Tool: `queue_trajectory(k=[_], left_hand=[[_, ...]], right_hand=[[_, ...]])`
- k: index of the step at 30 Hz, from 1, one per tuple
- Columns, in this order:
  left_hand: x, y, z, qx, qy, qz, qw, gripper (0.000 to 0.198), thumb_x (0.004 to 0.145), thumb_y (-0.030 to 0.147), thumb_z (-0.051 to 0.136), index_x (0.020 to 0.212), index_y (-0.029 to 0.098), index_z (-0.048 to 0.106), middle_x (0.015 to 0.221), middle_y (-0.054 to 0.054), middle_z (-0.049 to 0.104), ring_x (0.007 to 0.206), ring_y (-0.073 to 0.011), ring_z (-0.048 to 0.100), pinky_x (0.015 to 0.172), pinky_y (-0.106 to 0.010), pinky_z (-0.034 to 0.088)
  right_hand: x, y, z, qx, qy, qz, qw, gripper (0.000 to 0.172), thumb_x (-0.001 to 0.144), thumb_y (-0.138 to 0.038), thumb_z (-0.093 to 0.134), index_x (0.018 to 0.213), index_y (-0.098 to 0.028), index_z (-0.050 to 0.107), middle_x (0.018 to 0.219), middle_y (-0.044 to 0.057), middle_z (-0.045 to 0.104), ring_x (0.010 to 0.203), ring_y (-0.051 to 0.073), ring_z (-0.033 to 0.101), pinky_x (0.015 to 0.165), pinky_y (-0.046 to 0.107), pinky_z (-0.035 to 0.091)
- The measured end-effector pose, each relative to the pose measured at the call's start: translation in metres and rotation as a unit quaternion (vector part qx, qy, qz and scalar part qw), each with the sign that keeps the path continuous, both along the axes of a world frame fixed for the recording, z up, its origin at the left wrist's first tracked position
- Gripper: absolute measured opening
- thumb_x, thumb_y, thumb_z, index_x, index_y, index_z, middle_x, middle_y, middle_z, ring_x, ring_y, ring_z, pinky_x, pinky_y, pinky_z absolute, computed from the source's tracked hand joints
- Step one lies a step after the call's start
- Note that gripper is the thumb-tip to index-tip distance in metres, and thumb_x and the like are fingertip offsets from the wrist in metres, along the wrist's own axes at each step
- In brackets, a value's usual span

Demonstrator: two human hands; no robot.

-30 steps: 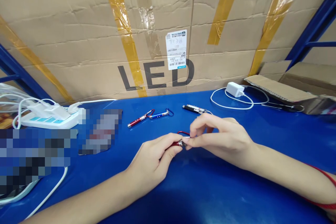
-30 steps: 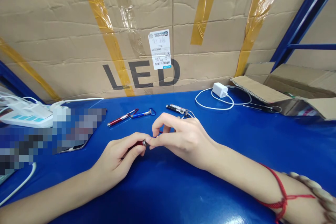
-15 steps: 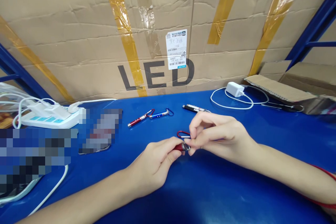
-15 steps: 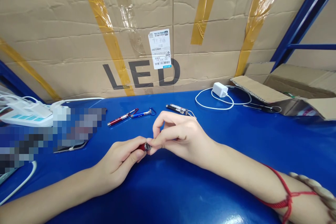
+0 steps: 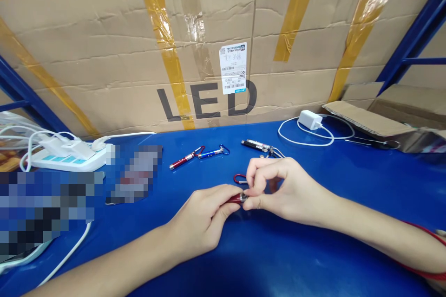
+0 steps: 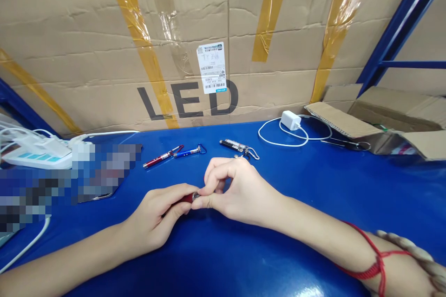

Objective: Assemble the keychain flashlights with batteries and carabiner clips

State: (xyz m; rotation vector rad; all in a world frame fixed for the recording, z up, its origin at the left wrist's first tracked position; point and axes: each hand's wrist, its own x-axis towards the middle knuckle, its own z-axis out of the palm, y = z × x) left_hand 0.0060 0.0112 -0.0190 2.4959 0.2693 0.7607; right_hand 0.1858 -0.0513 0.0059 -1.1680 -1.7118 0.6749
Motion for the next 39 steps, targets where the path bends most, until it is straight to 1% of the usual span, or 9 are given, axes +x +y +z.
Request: queue_trajectory(k=[3,6,9,12,19,24,28,31,39], left_hand=[[0.0007,-0.0004,-0.0003,0.022,-0.011,0.011,1.000,0.020,0.088,0.010,0.040,0.094,0.015,0.058,0.077,-0.002,0.064,0.067,-0.0115,0.059,0.063,-0.018,0.046],[0.0013,-0.0006,-0.0005,0.031,0.000,0.036,0.999,0.021,0.089,0.011,0.041,0.095,0.015,0.060,0.078,-0.003,0.067,0.067,-0.0128,0.061,0.062,-0.020,0.047],[0.0015,-0.0001,-0.0022,0.026,0.013,0.058,0.998,0.021,0.089,0.014,0.043,0.095,0.015,0.062,0.081,-0.006,0.069,0.069,-0.0154,0.063,0.063,-0.023,0.048],[0.0018,0.0009,-0.0036,0.019,0.015,0.065,0.998,0.021,0.089,0.016,0.044,0.096,0.016,0.064,0.082,-0.006,0.069,0.071,-0.0166,0.064,0.065,-0.024,0.049],[0.0036,0.0020,0.0024,-0.019,0.023,0.076,0.997,0.021,0.088,0.014,0.044,0.094,0.018,0.063,0.082,-0.003,0.069,0.069,-0.0140,0.063,0.063,-0.022,0.047],[0.0029,0.0017,0.0022,-0.012,0.040,0.045,0.998,0.023,0.091,0.016,0.041,0.095,0.020,0.063,0.086,-0.002,0.069,0.073,-0.0141,0.063,0.067,-0.022,0.047],[0.0029,0.0022,0.0011,-0.015,0.050,0.073,0.996,0.021,0.090,0.017,0.043,0.100,0.021,0.061,0.091,-0.002,0.070,0.076,-0.0149,0.065,0.068,-0.023,0.048],[0.0035,0.0022,0.0017,-0.018,0.053,0.081,0.995,0.021,0.089,0.017,0.043,0.100,0.020,0.061,0.087,-0.002,0.070,0.072,-0.0143,0.065,0.067,-0.022,0.049],[0.0039,0.0020,0.0025,-0.022,0.063,0.090,0.994,0.022,0.090,0.019,0.041,0.100,0.019,0.060,0.078,-0.002,0.068,0.069,-0.0143,0.063,0.068,-0.024,0.049]], right_hand=[[0.0001,0.0020,-0.0001,-0.107,0.049,0.005,0.993,0.034,0.056,-0.035,0.081,0.047,-0.013,0.056,0.061,-0.002,0.053,0.050,0.006,0.047,0.045,0.020,0.037],[0.0006,0.0038,-0.0012,-0.195,0.066,-0.011,0.979,0.037,0.054,-0.040,0.080,0.049,-0.013,0.054,0.054,-0.004,0.050,0.042,0.005,0.041,0.039,0.020,0.031],[0.0022,0.0052,-0.0026,-0.242,0.066,-0.028,0.968,0.036,0.054,-0.040,0.080,0.052,-0.013,0.056,0.051,-0.005,0.050,0.040,0.005,0.041,0.040,0.019,0.032],[0.0051,0.0064,-0.0028,-0.260,0.074,-0.024,0.962,0.033,0.054,-0.039,0.080,0.055,-0.013,0.059,0.052,-0.004,0.052,0.043,0.005,0.044,0.042,0.019,0.036],[0.0069,0.0071,-0.0030,-0.243,0.046,0.007,0.969,0.029,0.059,-0.032,0.078,0.051,-0.013,0.058,0.052,-0.005,0.052,0.044,0.004,0.044,0.044,0.018,0.034],[0.0056,0.0071,-0.0058,-0.245,0.036,0.045,0.968,0.032,0.060,-0.034,0.077,0.049,-0.014,0.054,0.049,-0.006,0.051,0.044,0.005,0.046,0.045,0.018,0.037],[0.0081,0.0091,-0.0069,-0.249,0.024,0.026,0.968,0.030,0.061,-0.038,0.076,0.057,-0.015,0.058,0.048,-0.006,0.053,0.042,0.005,0.045,0.042,0.017,0.036],[0.0084,0.0100,-0.0077,-0.234,0.001,0.015,0.972,0.032,0.063,-0.042,0.074,0.058,-0.015,0.059,0.049,-0.005,0.053,0.043,0.006,0.048,0.043,0.018,0.036],[0.0052,0.0077,-0.0075,-0.117,-0.098,-0.035,0.988,0.040,0.075,-0.050,0.061,0.056,-0.015,0.059,0.056,-0.003,0.053,0.047,0.007,0.046,0.044,0.019,0.035]])
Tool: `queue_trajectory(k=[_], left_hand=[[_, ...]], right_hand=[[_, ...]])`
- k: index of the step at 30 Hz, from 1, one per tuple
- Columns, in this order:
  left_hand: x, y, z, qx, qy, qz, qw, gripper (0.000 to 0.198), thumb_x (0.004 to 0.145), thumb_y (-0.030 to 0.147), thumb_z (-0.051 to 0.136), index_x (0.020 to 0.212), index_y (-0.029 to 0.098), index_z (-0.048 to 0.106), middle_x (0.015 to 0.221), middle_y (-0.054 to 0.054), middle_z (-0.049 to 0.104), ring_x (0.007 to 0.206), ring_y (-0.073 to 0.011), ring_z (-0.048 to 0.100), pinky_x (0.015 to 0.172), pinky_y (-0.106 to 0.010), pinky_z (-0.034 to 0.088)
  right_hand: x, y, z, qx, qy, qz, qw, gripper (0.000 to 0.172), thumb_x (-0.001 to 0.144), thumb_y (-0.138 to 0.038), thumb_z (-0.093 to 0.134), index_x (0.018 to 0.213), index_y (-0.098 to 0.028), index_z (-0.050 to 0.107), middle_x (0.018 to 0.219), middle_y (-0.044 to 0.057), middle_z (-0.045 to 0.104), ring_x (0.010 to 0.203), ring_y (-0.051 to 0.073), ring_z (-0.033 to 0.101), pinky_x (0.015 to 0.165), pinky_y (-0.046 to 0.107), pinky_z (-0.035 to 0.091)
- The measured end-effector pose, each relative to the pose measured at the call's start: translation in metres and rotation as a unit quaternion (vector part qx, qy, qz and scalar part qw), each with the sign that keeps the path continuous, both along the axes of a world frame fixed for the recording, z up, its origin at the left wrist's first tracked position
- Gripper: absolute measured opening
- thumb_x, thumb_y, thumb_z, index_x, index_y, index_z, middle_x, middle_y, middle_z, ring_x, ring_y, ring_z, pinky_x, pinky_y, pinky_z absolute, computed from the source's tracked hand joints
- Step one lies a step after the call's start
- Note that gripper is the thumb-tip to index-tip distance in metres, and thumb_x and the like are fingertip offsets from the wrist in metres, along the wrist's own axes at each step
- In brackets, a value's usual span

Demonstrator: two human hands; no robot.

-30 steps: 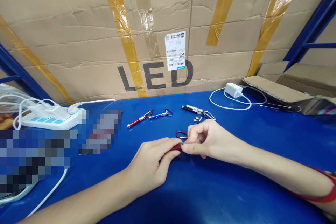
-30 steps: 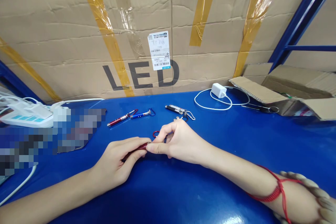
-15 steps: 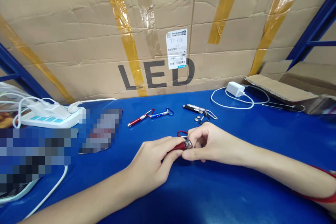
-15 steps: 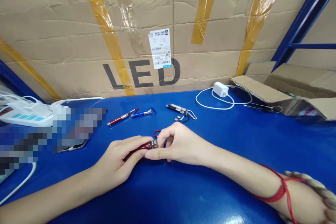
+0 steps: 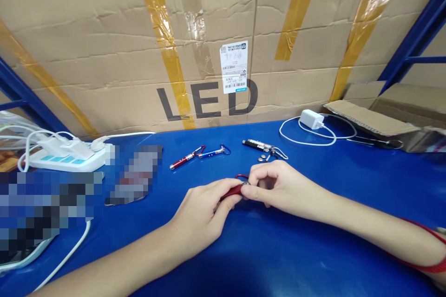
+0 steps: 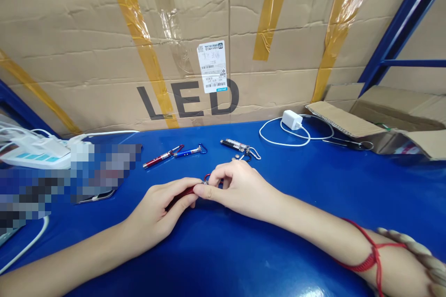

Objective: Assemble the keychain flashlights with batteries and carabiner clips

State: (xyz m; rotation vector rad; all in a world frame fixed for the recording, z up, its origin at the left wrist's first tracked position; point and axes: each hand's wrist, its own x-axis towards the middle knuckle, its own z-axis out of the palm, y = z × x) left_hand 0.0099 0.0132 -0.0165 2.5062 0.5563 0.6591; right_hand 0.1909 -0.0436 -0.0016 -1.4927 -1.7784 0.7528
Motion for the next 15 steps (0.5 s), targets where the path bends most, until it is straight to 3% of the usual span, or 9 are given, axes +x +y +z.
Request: queue_trajectory(k=[8,11,15], left_hand=[[0.0005,0.0001,0.0026,-0.007,0.002,0.012,1.000,0.022,0.091,0.019,0.041,0.101,0.020,0.060,0.076,0.000,0.066,0.068,-0.0133,0.061,0.069,-0.023,0.047],[0.0006,0.0006,0.0032,-0.011,0.003,0.028,1.000,0.020,0.091,0.019,0.041,0.100,0.021,0.059,0.078,0.000,0.067,0.067,-0.0127,0.061,0.067,-0.022,0.047],[0.0010,0.0010,0.0043,-0.025,-0.011,0.046,0.999,0.021,0.092,0.021,0.041,0.103,0.021,0.058,0.080,0.001,0.067,0.066,-0.0119,0.061,0.066,-0.021,0.047]], right_hand=[[0.0015,-0.0003,-0.0007,0.048,-0.063,0.005,0.997,0.038,0.087,-0.044,0.049,0.067,-0.016,0.065,0.063,-0.001,0.060,0.050,0.007,0.051,0.048,0.019,0.036],[0.0039,-0.0004,-0.0010,0.124,-0.122,0.010,0.985,0.033,0.091,-0.036,0.046,0.072,-0.017,0.065,0.070,0.000,0.062,0.057,0.009,0.055,0.053,0.020,0.039],[0.0069,-0.0020,-0.0011,0.247,-0.229,0.005,0.942,0.027,0.092,-0.032,0.046,0.080,-0.020,0.066,0.081,0.001,0.064,0.067,0.010,0.059,0.055,0.019,0.039]])
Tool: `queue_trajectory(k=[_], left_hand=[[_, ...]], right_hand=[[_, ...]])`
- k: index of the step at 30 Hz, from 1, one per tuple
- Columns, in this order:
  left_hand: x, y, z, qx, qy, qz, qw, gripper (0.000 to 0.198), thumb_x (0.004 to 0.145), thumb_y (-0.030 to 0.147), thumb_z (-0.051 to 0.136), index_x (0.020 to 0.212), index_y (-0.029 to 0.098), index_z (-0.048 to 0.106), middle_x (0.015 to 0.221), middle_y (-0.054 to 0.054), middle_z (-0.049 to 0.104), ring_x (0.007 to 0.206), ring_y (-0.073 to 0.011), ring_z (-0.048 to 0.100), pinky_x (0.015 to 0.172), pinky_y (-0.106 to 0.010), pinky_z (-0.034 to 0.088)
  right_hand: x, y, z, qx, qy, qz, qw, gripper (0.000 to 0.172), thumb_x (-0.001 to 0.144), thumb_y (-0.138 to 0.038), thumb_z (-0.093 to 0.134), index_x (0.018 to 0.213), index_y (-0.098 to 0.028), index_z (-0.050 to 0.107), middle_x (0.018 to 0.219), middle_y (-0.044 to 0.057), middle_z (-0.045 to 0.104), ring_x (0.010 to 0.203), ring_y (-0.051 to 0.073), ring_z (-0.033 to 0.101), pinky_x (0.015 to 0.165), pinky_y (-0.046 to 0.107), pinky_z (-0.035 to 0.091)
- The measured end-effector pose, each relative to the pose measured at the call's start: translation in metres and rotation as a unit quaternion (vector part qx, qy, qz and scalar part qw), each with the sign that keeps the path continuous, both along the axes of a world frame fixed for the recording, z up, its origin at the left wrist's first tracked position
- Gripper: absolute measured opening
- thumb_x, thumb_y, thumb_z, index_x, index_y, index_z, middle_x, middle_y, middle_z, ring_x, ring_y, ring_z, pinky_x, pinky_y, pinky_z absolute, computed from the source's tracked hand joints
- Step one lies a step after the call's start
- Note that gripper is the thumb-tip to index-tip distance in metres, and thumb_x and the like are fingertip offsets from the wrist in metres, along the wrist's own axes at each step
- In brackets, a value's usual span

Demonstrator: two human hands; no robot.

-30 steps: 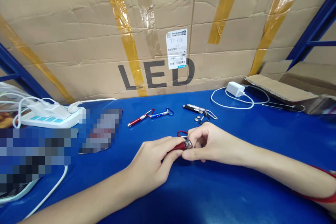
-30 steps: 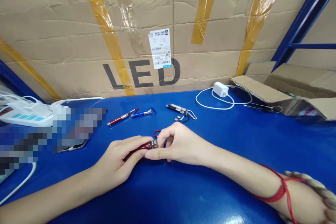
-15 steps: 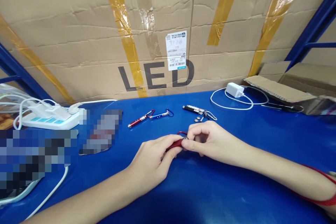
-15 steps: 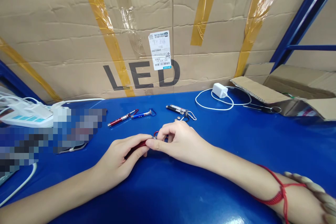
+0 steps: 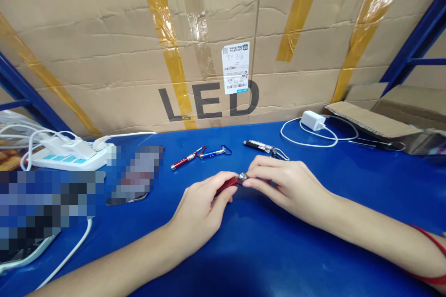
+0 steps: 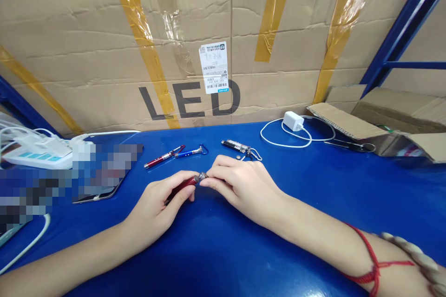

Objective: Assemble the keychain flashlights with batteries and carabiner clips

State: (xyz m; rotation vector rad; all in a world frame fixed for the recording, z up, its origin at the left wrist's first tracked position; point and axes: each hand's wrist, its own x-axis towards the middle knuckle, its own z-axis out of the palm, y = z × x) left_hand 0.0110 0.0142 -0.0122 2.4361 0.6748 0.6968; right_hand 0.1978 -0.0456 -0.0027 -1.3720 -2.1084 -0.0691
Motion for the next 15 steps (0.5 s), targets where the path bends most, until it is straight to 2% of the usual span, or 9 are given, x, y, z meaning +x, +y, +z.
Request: queue_trajectory(k=[3,6,10,15], left_hand=[[0.0001,-0.0001,0.0004,-0.009,-0.002,0.006,1.000,0.022,0.091,0.022,0.041,0.106,0.021,0.058,0.080,0.001,0.067,0.067,-0.0119,0.061,0.067,-0.021,0.047],[-0.0003,0.0000,0.0004,-0.019,-0.001,0.007,1.000,0.025,0.091,0.022,0.042,0.112,0.022,0.057,0.077,0.001,0.066,0.067,-0.0120,0.062,0.068,-0.021,0.048],[-0.0008,0.0002,0.0004,-0.028,-0.016,-0.013,0.999,0.029,0.090,0.020,0.042,0.115,0.022,0.056,0.075,0.002,0.064,0.068,-0.0112,0.062,0.072,-0.020,0.048],[0.0000,-0.0008,0.0015,-0.028,-0.024,-0.025,0.999,0.028,0.090,0.018,0.041,0.114,0.023,0.057,0.074,0.002,0.061,0.068,-0.0105,0.061,0.072,-0.020,0.048]], right_hand=[[0.0017,-0.0010,-0.0006,0.062,-0.072,-0.018,0.995,0.030,0.093,-0.033,0.042,0.080,-0.020,0.066,0.082,0.001,0.065,0.055,0.008,0.056,0.046,0.020,0.032],[0.0027,-0.0010,-0.0011,0.096,-0.122,-0.031,0.987,0.032,0.094,-0.032,0.040,0.080,-0.020,0.066,0.082,0.000,0.065,0.048,0.006,0.051,0.043,0.021,0.028],[0.0025,-0.0008,-0.0013,0.099,-0.141,-0.027,0.985,0.031,0.094,-0.028,0.040,0.079,-0.021,0.066,0.081,-0.001,0.065,0.046,0.006,0.049,0.042,0.021,0.027],[0.0014,-0.0014,-0.0017,0.074,-0.113,-0.016,0.991,0.026,0.092,-0.027,0.044,0.082,-0.021,0.067,0.083,-0.001,0.065,0.051,0.006,0.054,0.043,0.020,0.030]])
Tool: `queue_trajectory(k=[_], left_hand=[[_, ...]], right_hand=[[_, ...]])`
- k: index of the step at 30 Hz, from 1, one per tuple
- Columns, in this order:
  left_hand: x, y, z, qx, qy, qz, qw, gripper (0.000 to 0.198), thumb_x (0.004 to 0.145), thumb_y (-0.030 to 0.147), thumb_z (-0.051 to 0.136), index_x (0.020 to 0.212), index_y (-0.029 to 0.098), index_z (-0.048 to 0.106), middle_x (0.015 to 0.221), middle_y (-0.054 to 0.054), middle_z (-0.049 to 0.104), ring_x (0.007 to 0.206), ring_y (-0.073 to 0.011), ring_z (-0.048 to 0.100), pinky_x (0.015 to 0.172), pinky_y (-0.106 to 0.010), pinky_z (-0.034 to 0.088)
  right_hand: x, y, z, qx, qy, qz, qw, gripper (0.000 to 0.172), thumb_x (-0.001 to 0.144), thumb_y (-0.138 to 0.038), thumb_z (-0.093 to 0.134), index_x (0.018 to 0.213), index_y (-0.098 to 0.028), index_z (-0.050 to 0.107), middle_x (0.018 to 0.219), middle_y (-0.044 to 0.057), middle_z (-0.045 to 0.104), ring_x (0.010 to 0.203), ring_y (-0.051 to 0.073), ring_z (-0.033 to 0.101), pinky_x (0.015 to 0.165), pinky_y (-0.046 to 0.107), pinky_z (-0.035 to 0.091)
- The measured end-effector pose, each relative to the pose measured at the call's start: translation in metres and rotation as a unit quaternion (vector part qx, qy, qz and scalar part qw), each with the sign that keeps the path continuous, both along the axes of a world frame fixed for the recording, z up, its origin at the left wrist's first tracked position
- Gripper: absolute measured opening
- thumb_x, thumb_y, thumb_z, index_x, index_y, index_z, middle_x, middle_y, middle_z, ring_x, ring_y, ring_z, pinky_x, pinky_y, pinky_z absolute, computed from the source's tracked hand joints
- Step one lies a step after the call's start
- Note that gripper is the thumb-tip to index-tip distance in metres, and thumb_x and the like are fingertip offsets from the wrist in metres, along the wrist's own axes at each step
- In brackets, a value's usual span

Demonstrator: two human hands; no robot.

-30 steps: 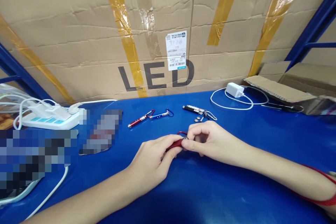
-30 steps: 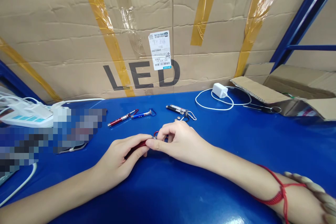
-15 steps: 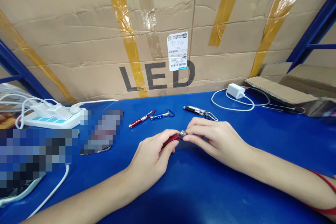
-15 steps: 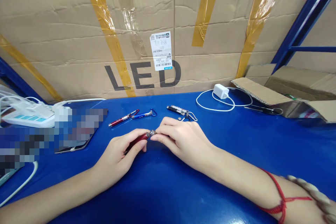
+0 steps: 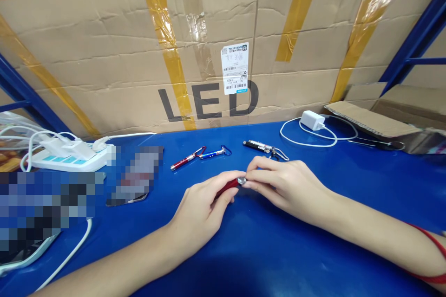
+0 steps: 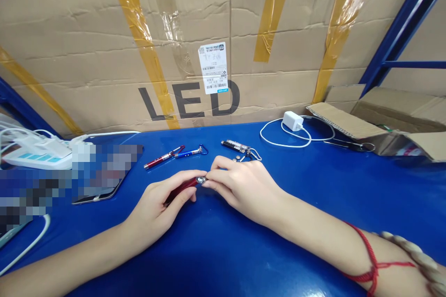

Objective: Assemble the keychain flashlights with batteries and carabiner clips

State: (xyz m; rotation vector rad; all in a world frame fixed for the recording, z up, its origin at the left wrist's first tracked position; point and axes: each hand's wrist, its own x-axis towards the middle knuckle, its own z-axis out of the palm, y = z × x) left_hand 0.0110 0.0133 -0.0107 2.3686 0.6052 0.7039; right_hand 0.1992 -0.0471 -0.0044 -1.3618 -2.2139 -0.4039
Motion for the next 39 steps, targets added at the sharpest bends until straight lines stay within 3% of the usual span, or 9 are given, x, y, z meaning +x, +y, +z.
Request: queue_trajectory(k=[11,20,27,34,39], left_hand=[[-0.002,0.001,-0.003,0.001,0.021,0.021,1.000,0.029,0.092,0.021,0.039,0.118,0.027,0.051,0.072,0.005,0.062,0.064,-0.0108,0.058,0.063,-0.020,0.043],[-0.002,0.002,-0.004,-0.009,0.026,0.036,0.999,0.024,0.092,0.024,0.040,0.112,0.029,0.051,0.072,0.006,0.062,0.065,-0.0109,0.059,0.063,-0.020,0.042],[-0.001,0.001,-0.003,-0.007,0.029,0.037,0.999,0.020,0.091,0.024,0.041,0.107,0.026,0.052,0.070,0.005,0.063,0.064,-0.0118,0.059,0.061,-0.020,0.041],[-0.003,0.001,-0.005,0.002,0.021,0.028,0.999,0.024,0.091,0.023,0.040,0.113,0.026,0.050,0.075,0.005,0.065,0.066,-0.0116,0.061,0.062,-0.020,0.042],[-0.001,0.003,-0.004,0.003,0.011,0.017,1.000,0.023,0.091,0.021,0.041,0.109,0.023,0.056,0.083,0.002,0.067,0.075,-0.0131,0.063,0.070,-0.021,0.044]], right_hand=[[-0.002,0.001,-0.001,-0.057,0.131,0.029,0.989,0.016,0.088,-0.026,0.053,0.086,-0.022,0.069,0.083,0.000,0.066,0.068,0.009,0.060,0.054,0.017,0.040],[-0.002,0.001,-0.002,-0.049,0.163,0.032,0.985,0.015,0.087,-0.027,0.056,0.084,-0.021,0.069,0.080,0.000,0.066,0.068,0.010,0.059,0.052,0.017,0.039],[-0.003,-0.001,0.000,-0.045,0.231,-0.005,0.972,0.013,0.081,-0.032,0.062,0.082,-0.022,0.070,0.077,0.001,0.065,0.054,0.008,0.055,0.048,0.019,0.040],[-0.007,0.000,0.006,-0.086,0.298,0.028,0.950,0.009,0.079,-0.024,0.064,0.079,-0.018,0.070,0.073,0.001,0.066,0.050,0.006,0.052,0.045,0.017,0.042],[-0.007,0.001,0.008,-0.098,0.321,0.037,0.941,0.009,0.078,-0.025,0.065,0.078,-0.019,0.072,0.075,0.003,0.067,0.057,0.009,0.057,0.048,0.019,0.043]])
